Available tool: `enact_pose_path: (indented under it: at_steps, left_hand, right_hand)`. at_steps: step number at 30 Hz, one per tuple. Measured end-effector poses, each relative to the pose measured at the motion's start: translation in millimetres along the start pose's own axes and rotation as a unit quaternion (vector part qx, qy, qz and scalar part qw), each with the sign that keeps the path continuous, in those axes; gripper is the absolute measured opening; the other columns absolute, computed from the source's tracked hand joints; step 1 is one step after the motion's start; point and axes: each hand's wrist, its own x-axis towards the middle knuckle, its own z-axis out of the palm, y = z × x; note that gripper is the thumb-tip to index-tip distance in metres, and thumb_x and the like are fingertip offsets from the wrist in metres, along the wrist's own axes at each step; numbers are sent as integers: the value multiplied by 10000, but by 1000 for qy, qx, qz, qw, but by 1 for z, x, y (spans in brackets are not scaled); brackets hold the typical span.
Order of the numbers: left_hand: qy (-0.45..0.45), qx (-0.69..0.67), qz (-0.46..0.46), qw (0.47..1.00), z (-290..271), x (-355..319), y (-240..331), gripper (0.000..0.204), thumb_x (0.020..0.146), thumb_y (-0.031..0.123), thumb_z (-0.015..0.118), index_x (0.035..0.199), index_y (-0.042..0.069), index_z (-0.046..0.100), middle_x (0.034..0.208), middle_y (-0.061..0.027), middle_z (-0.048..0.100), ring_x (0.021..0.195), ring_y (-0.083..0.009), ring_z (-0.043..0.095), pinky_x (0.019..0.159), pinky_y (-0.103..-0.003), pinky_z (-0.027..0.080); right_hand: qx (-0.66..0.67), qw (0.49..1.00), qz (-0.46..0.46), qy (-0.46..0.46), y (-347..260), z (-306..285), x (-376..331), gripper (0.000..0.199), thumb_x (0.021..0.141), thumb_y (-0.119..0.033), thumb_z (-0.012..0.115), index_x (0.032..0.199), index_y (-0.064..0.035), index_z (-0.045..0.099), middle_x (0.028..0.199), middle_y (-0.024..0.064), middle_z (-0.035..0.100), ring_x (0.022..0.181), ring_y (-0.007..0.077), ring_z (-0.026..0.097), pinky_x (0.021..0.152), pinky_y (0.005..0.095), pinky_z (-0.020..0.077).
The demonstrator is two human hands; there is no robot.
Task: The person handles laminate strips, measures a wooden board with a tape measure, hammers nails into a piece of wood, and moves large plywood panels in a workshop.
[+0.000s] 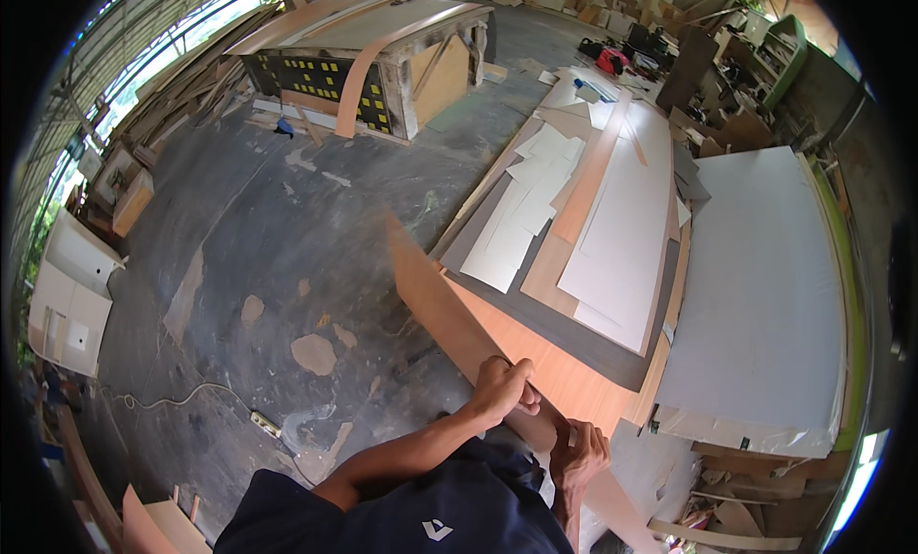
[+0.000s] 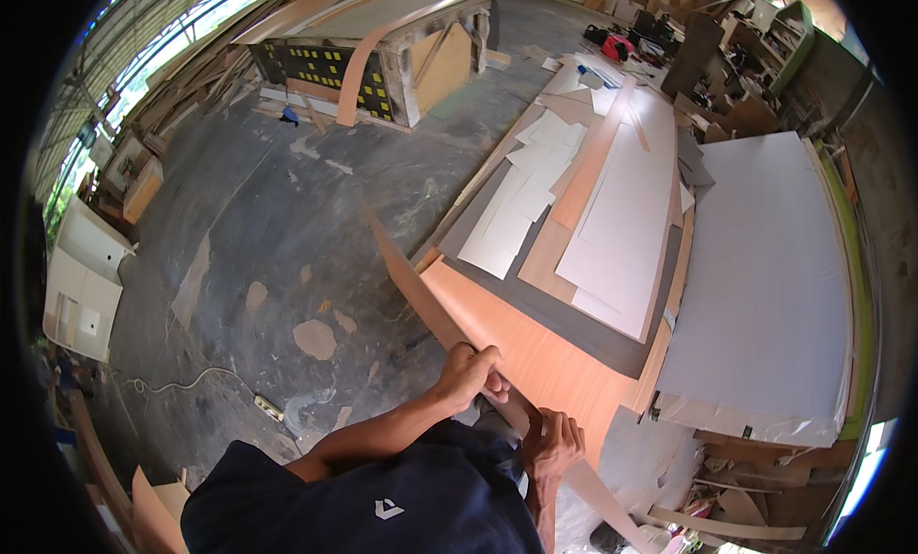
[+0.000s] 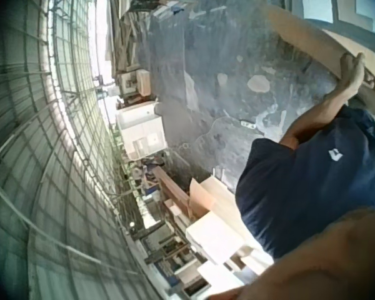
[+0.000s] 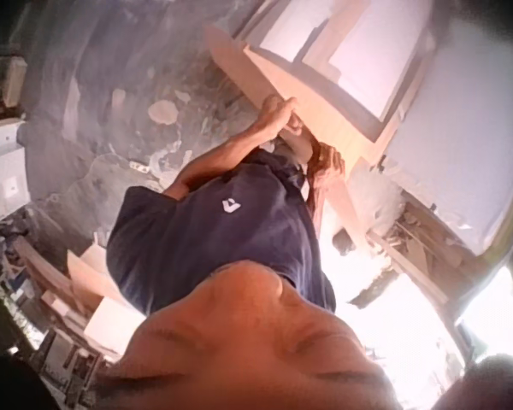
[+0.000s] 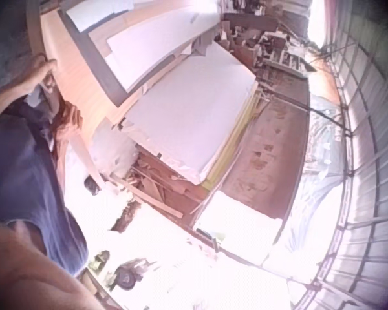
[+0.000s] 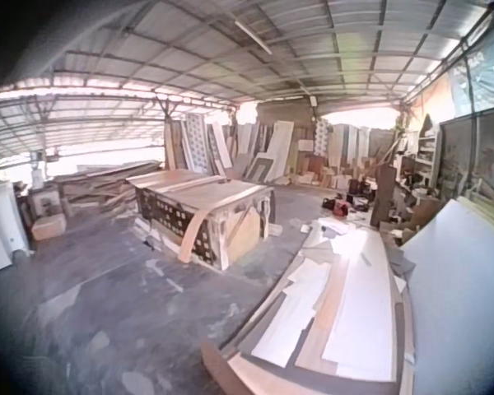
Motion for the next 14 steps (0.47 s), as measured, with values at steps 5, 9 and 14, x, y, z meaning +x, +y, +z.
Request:
enact_pose_path:
  at_steps: [5,9,14]
  left_hand:
    - [-72,123,125,982,-19,9,12,362,896,289,645,737,-32,594,622,-74,582,509,-162,607,478,-262,490]
    - [271,188,342,880,-138,63,19,541,784,320,774,1110,-19,507,1073,-128,543,1047,-196,552,819,-322,467]
    - [201,400,344,825,-226,115,68,1020,753,457,776,1496,105,172,1500,-149,256,1399,-322,257,1140,-457,239]
  right_hand:
    - [-4,999,9,45,32,-1,-6,166,747,-160,752,746,-70,613,687,96,620,630,302,583,612,387,432]
    - [-16,996,-37,85,41,-30,-5,291,791,-259,753,710,-51,566,610,105,534,577,314,537,567,400,392]
    - [-65,985,-40,153,63,-47,11,468,814,-389,745,622,-61,473,539,99,454,504,293,483,518,392,345]
